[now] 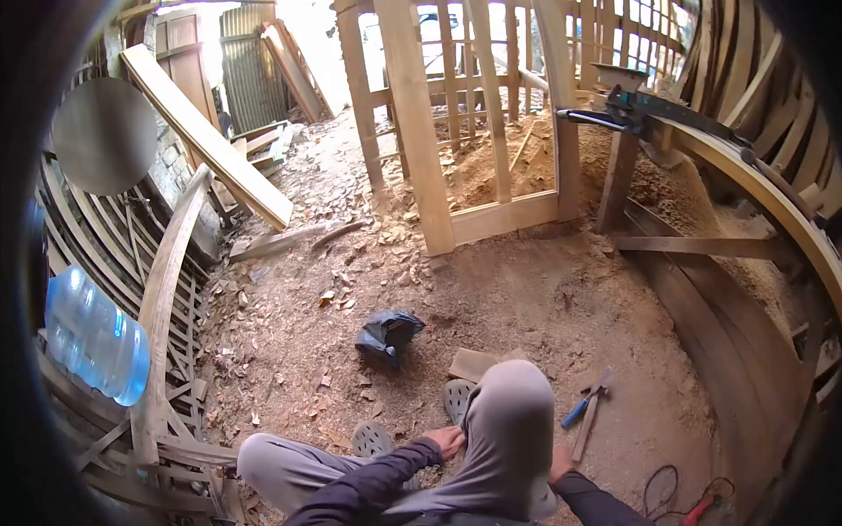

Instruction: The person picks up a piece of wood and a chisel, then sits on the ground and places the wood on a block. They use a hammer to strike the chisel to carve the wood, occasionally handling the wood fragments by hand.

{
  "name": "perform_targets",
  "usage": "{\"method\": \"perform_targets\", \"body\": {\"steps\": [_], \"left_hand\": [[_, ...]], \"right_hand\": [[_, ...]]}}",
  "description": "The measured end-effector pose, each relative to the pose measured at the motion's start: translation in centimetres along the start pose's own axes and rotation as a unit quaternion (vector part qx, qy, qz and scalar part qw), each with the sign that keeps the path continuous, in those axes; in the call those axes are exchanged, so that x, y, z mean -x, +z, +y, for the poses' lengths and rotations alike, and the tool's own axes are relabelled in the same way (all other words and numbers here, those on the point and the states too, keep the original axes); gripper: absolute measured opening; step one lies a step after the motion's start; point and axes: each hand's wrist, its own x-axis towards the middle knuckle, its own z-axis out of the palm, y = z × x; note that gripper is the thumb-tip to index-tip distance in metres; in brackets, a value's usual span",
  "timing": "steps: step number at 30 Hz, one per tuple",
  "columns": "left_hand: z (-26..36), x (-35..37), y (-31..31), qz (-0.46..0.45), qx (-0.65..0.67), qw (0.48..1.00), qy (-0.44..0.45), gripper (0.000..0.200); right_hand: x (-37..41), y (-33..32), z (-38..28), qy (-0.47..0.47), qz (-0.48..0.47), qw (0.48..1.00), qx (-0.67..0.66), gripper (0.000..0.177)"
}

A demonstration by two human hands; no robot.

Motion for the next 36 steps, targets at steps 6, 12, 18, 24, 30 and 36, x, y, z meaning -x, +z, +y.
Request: {"method": "perform_targets", "body": {"steps": [6, 12, 18, 24, 30, 36], "left_hand": [[5.0, 9.6, -11.9, -0.008, -0.201, 0.978, 0.051, 0.071], [7.0, 26.5, -24.9, 0.440, -0.142, 0.886, -0.034, 0.056], [-13.2, 33.2, -11.4, 0.731, -0.391, 0.548, -0.112, 0.063], [-9.4, 3.6, 2.4, 0.249, 0.061, 0.948, -0.188, 0.061], [-11.8, -3.9, 4.7, 0.165, 0.065, 0.955, -0.239, 0.059], [-14.3, -5.0, 3.9, 0.165, 0.086, 0.941, -0.282, 0.056]], "right_hand": [[-3.9, -0.8, -0.1, -0.059, -0.109, 0.877, 0.463, 0.026], [-3.7, -2.1, -5.0, -0.302, 0.089, 0.731, 0.605, 0.023], [-2.3, 1.4, 7.7, -0.092, 0.232, 0.967, -0.058, 0.030], [2.2, -1.1, 9.2, -0.008, 0.001, 0.996, -0.094, 0.032], [3.3, -2.3, 6.0, 0.168, -0.033, 0.906, -0.388, 0.039], [-1.0, -2.5, 3.1, 0.246, -0.037, 0.913, -0.323, 0.038]]}}
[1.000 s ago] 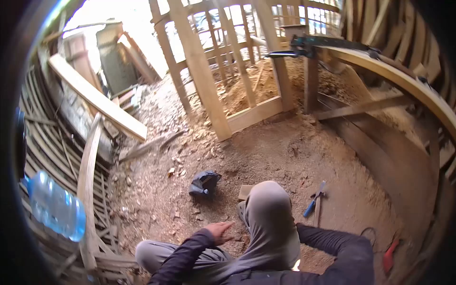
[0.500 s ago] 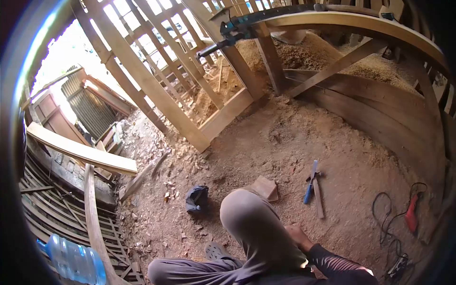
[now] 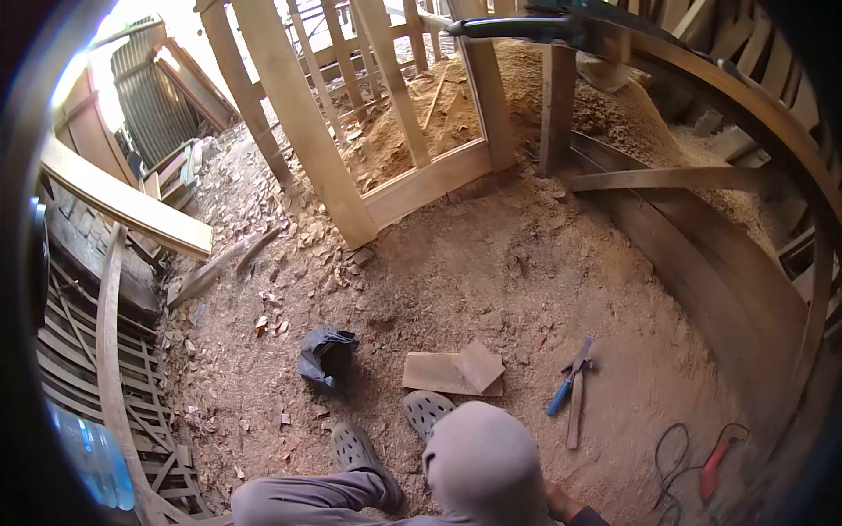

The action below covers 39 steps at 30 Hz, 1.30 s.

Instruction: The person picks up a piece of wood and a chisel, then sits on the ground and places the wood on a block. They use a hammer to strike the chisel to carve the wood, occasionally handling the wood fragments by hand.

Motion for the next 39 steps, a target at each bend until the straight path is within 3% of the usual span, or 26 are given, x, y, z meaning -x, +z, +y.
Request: {"method": "perform_targets", "body": {"steps": [7, 16, 27, 31, 39], "left_hand": [[-2.2, -1.7, -0.6, 0.002, 0.030, 0.999, -0.030, 0.054], [-5.9, -1.8, -1.2, 0.022, 0.074, 0.995, -0.062, 0.051], [-9.3, 0.5, -1.5, 0.036, 0.090, 0.990, -0.101, 0.047], [-11.6, 5.6, -0.5, 0.031, 0.080, 0.989, -0.120, 0.046], [-12.6, 3.1, -4.0, 0.068, 0.078, 0.984, -0.146, 0.044]], "right_hand": [[-6.2, 4.2, -3.2, 0.054, -0.003, 0.982, 0.180, 0.035], [-11.0, 7.2, -6.1, 0.080, -0.011, 0.921, 0.380, 0.033], [-11.5, 8.1, -7.3, 0.061, 0.005, 0.854, 0.517, 0.030], [-9.0, 6.0, -7.1, 0.049, 0.008, 0.815, 0.577, 0.030], [-8.7, 3.6, -10.4, 0.047, 0.038, 0.753, 0.655, 0.030]]}}
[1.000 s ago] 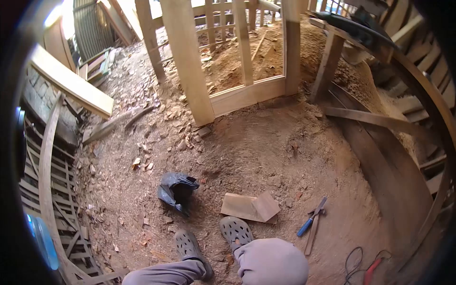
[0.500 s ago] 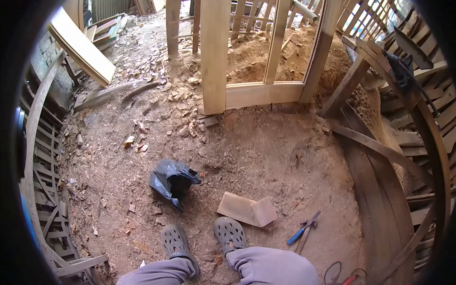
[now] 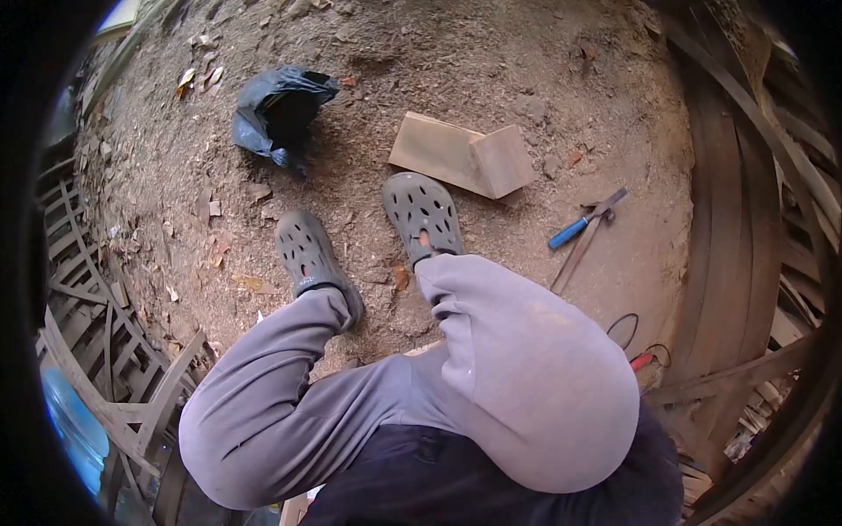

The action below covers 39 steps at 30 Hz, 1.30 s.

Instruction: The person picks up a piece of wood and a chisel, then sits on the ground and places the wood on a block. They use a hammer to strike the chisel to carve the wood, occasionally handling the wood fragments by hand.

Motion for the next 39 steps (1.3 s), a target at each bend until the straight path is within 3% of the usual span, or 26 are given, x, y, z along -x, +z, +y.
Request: {"method": "perform_targets", "body": {"steps": [2, 6, 7, 9, 10, 11, 12, 13, 14, 17, 21, 24, 29, 34, 39], "left_hand": [[-0.6, 0.2, -1.0, 0.000, -0.003, 1.000, -0.005, 0.044], [-5.1, 3.0, -7.4, 0.012, -0.001, 0.999, -0.032, 0.043], [-7.5, 4.6, -11.8, 0.025, 0.004, 0.999, -0.041, 0.043], [-10.3, 6.7, -22.6, 0.051, 0.019, 0.998, -0.036, 0.042], [-9.5, 7.0, -28.2, 0.062, 0.029, 0.998, -0.010, 0.042], [-6.2, 6.5, -32.8, 0.061, 0.038, 0.997, 0.041, 0.042], [-0.8, 5.9, -36.1, 0.055, 0.041, 0.993, 0.101, 0.042], [6.7, 4.5, -36.3, 0.037, 0.043, 0.982, 0.178, 0.044], [11.9, 3.4, -36.6, 0.017, 0.006, 0.981, 0.193, 0.045], [26.0, 2.9, -31.8, -0.065, -0.082, 0.965, 0.240, 0.048], [35.5, 0.3, -20.5, -0.212, -0.183, 0.892, 0.356, 0.052], [36.6, -2.7, -9.3, -0.198, -0.212, 0.841, 0.456, 0.063], [37.6, -1.4, 3.3, -0.159, -0.104, 0.840, 0.509, 0.058], [36.7, -2.8, 6.2, -0.146, -0.025, 0.865, 0.480, 0.050], [36.4, -4.8, 6.1, -0.197, -0.067, 0.833, 0.513, 0.046]], "right_hand": [[-1.5, -1.4, 0.2, -0.015, 0.057, 0.998, 0.029, 0.030], [-8.8, -3.6, -0.6, -0.148, 0.303, 0.939, 0.064, 0.036], [-11.0, -4.0, -0.8, -0.189, 0.357, 0.910, 0.088, 0.046], [-15.1, -3.4, -0.8, -0.207, 0.437, 0.839, 0.248, 0.082], [-16.7, -2.4, -0.8, -0.160, 0.434, 0.848, 0.258, 0.095], [-17.8, -1.8, -1.1, -0.112, 0.431, 0.854, 0.267, 0.108], [-18.2, -1.8, -1.3, -0.127, 0.430, 0.865, 0.224, 0.110], [-18.5, -1.7, -1.5, -0.143, 0.427, 0.874, 0.181, 0.112], [-18.5, -1.3, -1.7, -0.162, 0.420, 0.882, 0.139, 0.113], [-17.8, -0.6, -3.5, -0.280, 0.476, 0.832, 0.057, 0.120], [-19.8, 1.9, -5.2, -0.321, 0.513, 0.796, -0.001, 0.122], [-20.8, 2.4, -5.2, -0.312, 0.548, 0.776, 0.008, 0.123], [-21.2, 2.8, -5.1, -0.294, 0.546, 0.782, -0.061, 0.126], [-18.9, 2.4, -3.3, -0.320, 0.520, 0.790, -0.060, 0.118], [-11.3, 3.2, 5.7, -0.123, 0.578, 0.806, -0.043, 0.088]]}}
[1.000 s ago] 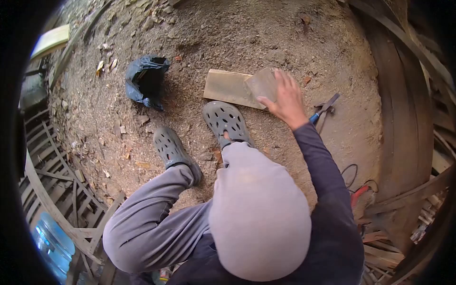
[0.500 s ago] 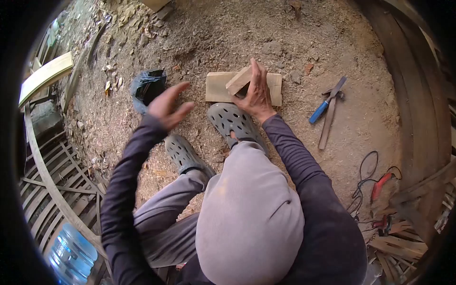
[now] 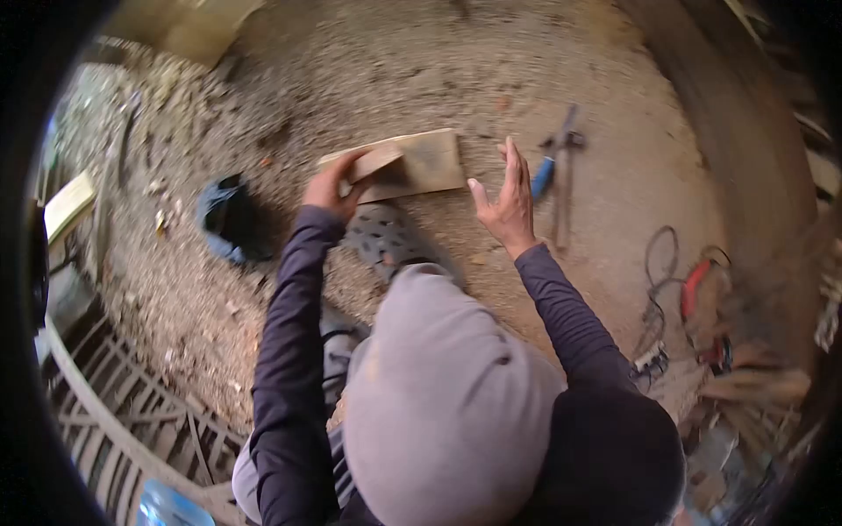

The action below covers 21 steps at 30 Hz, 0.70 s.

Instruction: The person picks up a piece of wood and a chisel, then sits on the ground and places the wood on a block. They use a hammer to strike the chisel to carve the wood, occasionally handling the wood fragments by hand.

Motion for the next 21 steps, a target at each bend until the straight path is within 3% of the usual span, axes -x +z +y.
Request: {"method": "perform_targets", "body": {"steps": [1, 5, 6, 10, 13, 17, 21], "left_hand": [[0.7, -0.4, -0.7, -0.064, -0.026, 0.996, -0.048, 0.047], [2.7, -0.6, -1.1, -0.004, -0.085, 0.996, -0.021, 0.063], [3.3, -0.8, -1.4, -0.003, -0.081, 0.997, -0.019, 0.067], [3.4, -0.3, -1.3, 0.022, -0.073, 0.997, 0.008, 0.079], [3.9, 0.3, -1.5, 0.086, -0.086, 0.992, 0.043, 0.083], [6.3, 1.7, -2.4, 0.193, -0.085, 0.971, 0.114, 0.084], [8.4, 3.3, -2.4, 0.203, -0.098, 0.953, 0.202, 0.077]], "right_hand": [[1.3, -1.2, 2.3, 0.045, 0.012, 0.999, 0.021, 0.082], [4.9, -4.7, 9.0, 0.197, 0.016, 0.977, 0.084, 0.059], [4.8, -5.3, 9.5, 0.218, 0.029, 0.972, 0.084, 0.047], [4.1, -6.1, 10.4, 0.240, 0.016, 0.963, 0.120, 0.037], [2.3, -5.4, 9.6, 0.307, -0.057, 0.944, 0.106, 0.036], [0.8, -3.0, 11.1, 0.276, -0.079, 0.933, 0.218, 0.045], [0.9, -2.9, 11.9, 0.273, 0.058, 0.960, 0.028, 0.041]]}}
